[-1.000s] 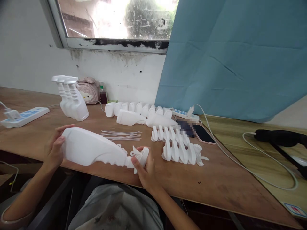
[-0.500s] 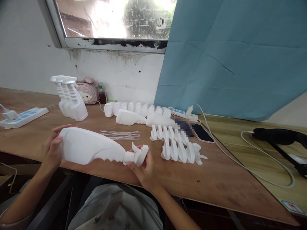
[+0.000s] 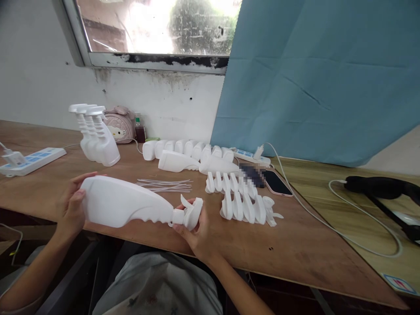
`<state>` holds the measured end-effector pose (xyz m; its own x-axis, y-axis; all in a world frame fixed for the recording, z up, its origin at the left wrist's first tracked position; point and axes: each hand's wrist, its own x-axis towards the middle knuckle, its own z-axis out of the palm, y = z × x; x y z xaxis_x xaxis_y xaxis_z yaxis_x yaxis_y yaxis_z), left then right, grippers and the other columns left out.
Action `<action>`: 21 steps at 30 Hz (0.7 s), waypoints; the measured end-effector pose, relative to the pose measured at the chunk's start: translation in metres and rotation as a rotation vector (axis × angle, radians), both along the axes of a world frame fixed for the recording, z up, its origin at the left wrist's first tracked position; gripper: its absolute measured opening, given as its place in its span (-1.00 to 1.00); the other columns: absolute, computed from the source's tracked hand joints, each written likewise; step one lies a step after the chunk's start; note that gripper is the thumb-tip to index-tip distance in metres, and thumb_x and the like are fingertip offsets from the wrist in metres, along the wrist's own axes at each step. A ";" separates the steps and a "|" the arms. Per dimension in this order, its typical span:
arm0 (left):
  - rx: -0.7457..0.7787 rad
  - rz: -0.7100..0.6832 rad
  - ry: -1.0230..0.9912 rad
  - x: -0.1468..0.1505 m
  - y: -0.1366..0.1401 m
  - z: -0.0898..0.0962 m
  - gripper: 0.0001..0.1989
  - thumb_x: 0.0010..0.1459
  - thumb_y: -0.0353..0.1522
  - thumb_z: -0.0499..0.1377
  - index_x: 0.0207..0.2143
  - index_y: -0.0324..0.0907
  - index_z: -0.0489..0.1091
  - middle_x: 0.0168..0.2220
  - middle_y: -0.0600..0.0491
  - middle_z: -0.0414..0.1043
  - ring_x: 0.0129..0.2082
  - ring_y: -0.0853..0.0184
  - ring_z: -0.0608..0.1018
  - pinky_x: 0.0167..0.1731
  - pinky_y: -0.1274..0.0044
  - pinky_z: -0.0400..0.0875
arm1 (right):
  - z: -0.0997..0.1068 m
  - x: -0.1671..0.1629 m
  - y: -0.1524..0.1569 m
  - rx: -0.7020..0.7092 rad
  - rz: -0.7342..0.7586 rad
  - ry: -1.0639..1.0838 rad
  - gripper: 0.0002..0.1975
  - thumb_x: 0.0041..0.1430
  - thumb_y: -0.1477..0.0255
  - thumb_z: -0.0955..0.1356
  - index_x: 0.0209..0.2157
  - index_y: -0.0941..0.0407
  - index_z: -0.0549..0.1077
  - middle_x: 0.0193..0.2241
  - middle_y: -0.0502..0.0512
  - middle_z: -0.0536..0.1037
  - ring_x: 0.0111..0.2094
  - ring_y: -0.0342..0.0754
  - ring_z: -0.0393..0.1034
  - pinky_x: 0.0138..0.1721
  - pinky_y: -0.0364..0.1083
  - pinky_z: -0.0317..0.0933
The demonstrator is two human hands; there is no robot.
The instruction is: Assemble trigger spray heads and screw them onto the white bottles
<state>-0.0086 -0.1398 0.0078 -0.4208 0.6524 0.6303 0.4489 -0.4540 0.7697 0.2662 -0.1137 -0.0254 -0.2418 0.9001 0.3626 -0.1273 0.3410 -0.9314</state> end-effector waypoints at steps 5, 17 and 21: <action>0.054 0.012 0.058 0.002 -0.001 0.001 -0.67 0.11 -0.28 -0.03 -0.11 -0.21 0.32 -0.21 0.01 0.47 -0.23 0.30 0.43 -0.24 0.52 0.30 | -0.003 -0.001 0.003 -0.124 -0.123 -0.045 -0.63 0.00 0.21 0.35 -0.21 0.08 0.21 -0.48 -0.04 0.39 -0.51 -0.14 0.31 -0.50 -0.16 0.25; 0.061 0.065 0.134 0.004 -0.004 0.002 -0.67 0.13 -0.30 -0.04 -0.09 -0.22 0.30 -0.19 -0.01 0.46 -0.19 0.27 0.43 -0.20 0.46 0.32 | 0.001 -0.003 0.006 -0.201 -0.123 -0.045 -0.60 -0.06 0.19 0.38 -0.25 0.12 0.24 -0.49 -0.01 0.48 -0.53 -0.11 0.36 -0.52 -0.14 0.27; 0.077 0.095 0.157 0.007 -0.005 0.004 -0.67 0.14 -0.31 -0.06 -0.09 -0.22 0.30 -0.19 -0.02 0.46 -0.17 0.25 0.44 -0.21 0.44 0.33 | 0.003 -0.002 0.006 -0.124 -0.044 -0.014 -0.49 -0.23 0.32 0.48 -0.22 0.11 0.25 -0.28 0.09 0.51 -0.37 -0.04 0.39 -0.42 -0.11 0.31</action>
<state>-0.0020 -0.1451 0.0119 -0.3705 0.5622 0.7394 0.6044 -0.4585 0.6515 0.2642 -0.1074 -0.0222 -0.2053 0.9476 0.2446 -0.1020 0.2278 -0.9683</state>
